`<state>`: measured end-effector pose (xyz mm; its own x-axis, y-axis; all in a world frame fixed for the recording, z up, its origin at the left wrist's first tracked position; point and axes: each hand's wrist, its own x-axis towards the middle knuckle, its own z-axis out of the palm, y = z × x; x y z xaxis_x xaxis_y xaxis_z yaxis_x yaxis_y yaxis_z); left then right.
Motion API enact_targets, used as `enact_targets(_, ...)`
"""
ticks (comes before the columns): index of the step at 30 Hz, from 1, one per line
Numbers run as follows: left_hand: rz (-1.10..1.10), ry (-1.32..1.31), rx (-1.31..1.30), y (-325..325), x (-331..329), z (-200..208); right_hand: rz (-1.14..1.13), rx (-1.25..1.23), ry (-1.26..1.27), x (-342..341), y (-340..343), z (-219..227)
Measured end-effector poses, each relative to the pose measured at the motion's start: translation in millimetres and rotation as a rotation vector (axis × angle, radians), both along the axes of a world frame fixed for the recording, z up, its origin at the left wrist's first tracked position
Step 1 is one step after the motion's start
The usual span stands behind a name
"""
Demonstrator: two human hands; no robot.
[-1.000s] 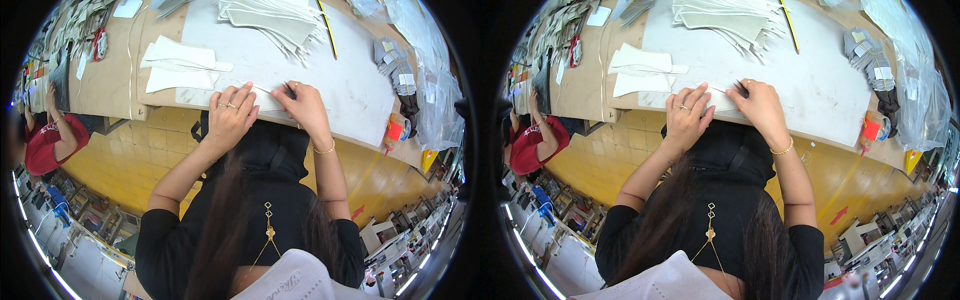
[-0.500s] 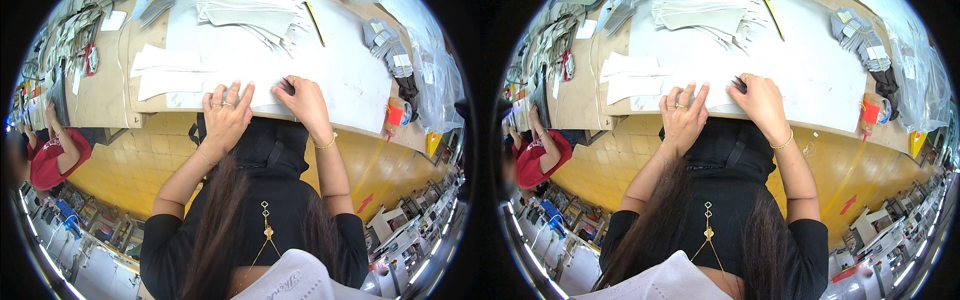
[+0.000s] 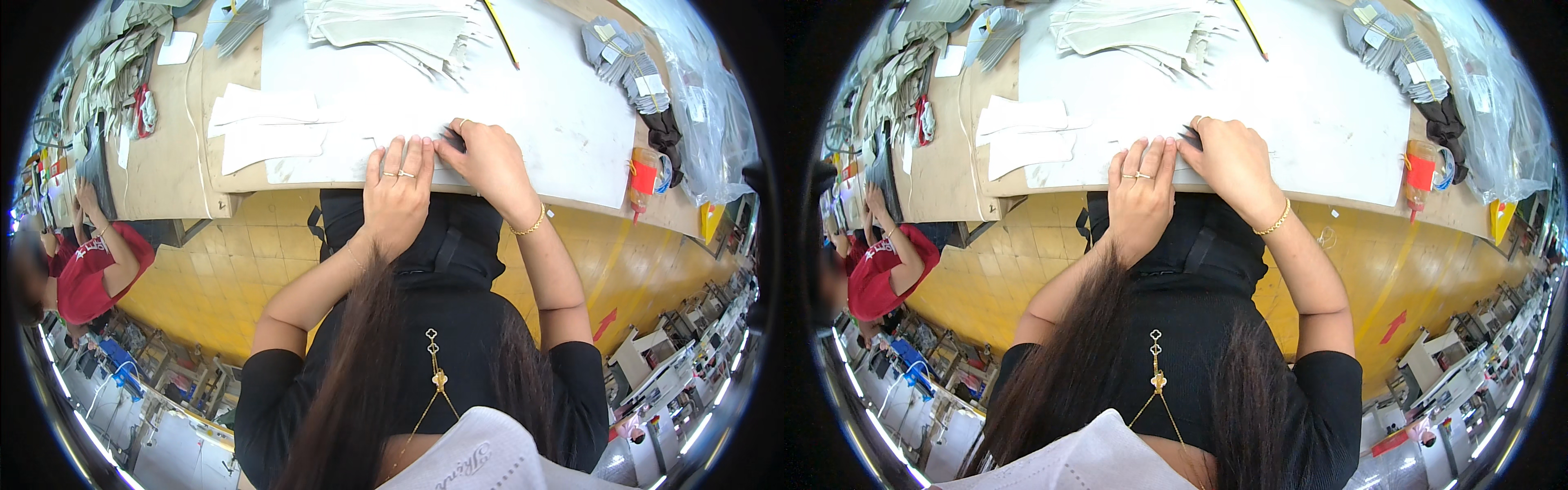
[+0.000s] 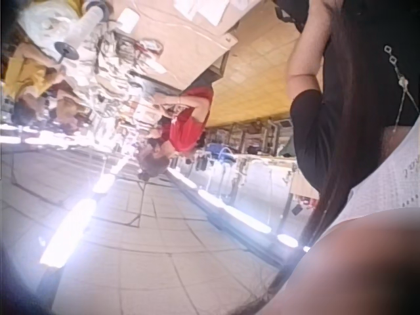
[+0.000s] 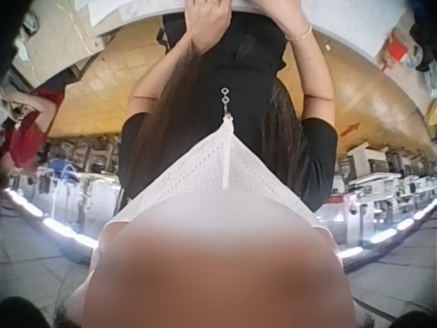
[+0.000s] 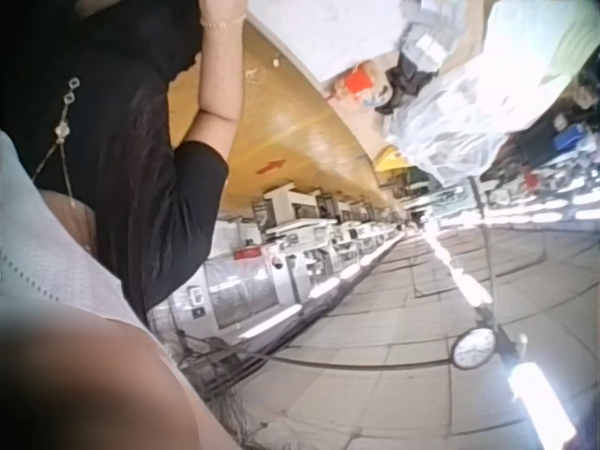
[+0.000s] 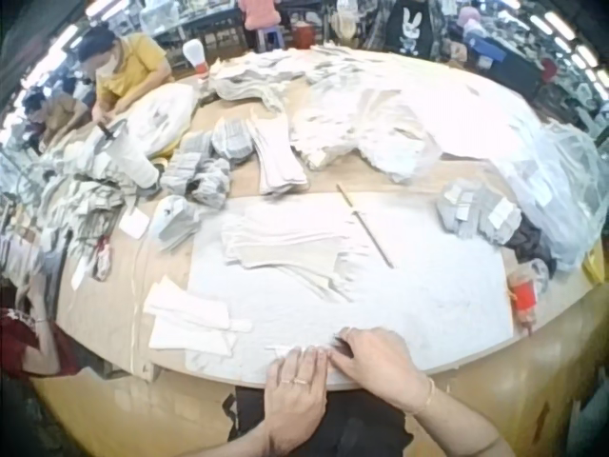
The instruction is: The person repeatedly trims the edges of white fabric pieces using small scissors. They pick up each piece, cut along the edges, and place the trimmed pieces into a pile on the table. The person also pulls thread from a spool and cuts it with the scissors.
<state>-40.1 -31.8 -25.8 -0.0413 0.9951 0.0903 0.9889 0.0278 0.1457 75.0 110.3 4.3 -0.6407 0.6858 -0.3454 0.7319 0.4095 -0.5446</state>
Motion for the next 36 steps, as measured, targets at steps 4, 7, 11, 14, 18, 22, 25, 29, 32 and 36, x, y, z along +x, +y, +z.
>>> enact_targets(4, -0.013, -0.01, 0.008, -1, -3, -1, -0.007, -0.103, 0.085, 30, 3, 17)
enact_targets(7, -0.012, 0.012, -0.006, -2, -2, -1, -0.038, -0.128, 0.073, 54, 14, 32)
enact_targets(11, -0.008, 0.018, 0.001, -3, -1, -2, -0.095, -0.061, 0.061, 63, 27, 27)
enact_targets(14, -0.014, 0.042, -0.008, -3, -1, -3, -0.111, -0.051, 0.012, 65, 37, 16)
enact_targets(18, -0.032, 0.078, -0.011, -3, -1, -4, -0.131, -0.045, 0.026, 68, 39, 7)
enact_targets(22, -0.025, 0.081, -0.02, -1, 1, -1, -0.131, -0.024, 0.046, 68, 39, 4)
enact_targets(25, -0.029, 0.1, -0.077, 2, 3, 2, -0.129, -0.042, -0.021, 67, 41, 4)
enact_targets(29, -0.019, 0.119, -0.182, 7, 8, 8, -0.118, -0.04, -0.043, 65, 42, 5)
enact_targets(32, -0.013, 0.145, -0.238, 11, 12, 13, -0.121, -0.04, -0.051, 63, 43, 5)
enact_targets(36, -0.017, 0.181, -0.267, 16, 14, 16, -0.084, 0.057, -0.094, 62, 41, 8)
